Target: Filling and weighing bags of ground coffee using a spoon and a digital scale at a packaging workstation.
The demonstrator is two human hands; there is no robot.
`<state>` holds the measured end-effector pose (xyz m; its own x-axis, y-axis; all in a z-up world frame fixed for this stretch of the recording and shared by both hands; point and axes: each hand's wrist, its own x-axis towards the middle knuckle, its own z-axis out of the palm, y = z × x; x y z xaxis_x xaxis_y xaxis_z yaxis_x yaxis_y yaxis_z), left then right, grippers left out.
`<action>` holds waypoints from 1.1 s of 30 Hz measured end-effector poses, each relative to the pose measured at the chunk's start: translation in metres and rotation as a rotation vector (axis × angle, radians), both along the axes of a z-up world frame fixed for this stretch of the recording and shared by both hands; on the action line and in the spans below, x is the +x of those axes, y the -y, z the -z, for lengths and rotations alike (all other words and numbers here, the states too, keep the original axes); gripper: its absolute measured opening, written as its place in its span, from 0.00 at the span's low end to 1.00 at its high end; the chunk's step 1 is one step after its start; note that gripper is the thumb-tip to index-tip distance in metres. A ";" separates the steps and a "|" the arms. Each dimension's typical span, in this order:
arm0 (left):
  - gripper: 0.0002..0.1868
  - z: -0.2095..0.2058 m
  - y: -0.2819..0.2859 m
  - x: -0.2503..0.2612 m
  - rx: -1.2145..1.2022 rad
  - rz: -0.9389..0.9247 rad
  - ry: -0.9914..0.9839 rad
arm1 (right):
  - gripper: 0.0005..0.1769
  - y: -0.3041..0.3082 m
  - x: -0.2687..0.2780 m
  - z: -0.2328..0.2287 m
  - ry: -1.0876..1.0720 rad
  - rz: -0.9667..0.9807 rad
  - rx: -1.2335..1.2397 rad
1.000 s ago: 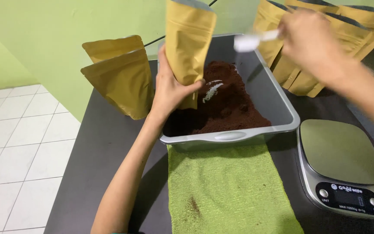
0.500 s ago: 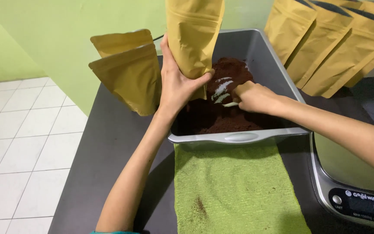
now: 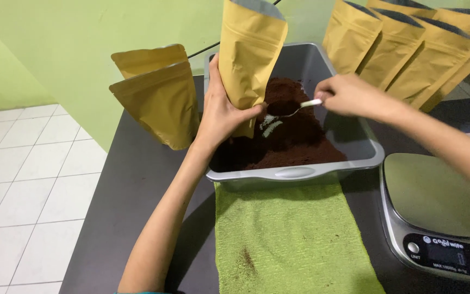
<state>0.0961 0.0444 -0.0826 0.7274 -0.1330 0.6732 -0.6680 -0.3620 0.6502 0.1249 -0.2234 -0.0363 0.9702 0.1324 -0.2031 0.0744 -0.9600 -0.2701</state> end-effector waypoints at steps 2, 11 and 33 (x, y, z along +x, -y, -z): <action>0.55 -0.004 0.001 -0.005 0.042 -0.010 -0.058 | 0.16 0.014 -0.005 -0.017 0.027 0.028 0.021; 0.54 -0.003 0.002 -0.006 0.223 0.133 -0.153 | 0.20 0.093 0.019 -0.087 0.348 0.039 -0.138; 0.53 -0.006 0.003 -0.008 0.206 0.176 -0.165 | 0.09 0.053 -0.012 -0.055 1.585 -0.670 -0.507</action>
<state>0.0880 0.0410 -0.0767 0.7784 -0.3882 0.4934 -0.6234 -0.3853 0.6803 0.1133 -0.2764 0.0192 0.0736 0.7723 0.6310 0.3152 -0.6183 0.7200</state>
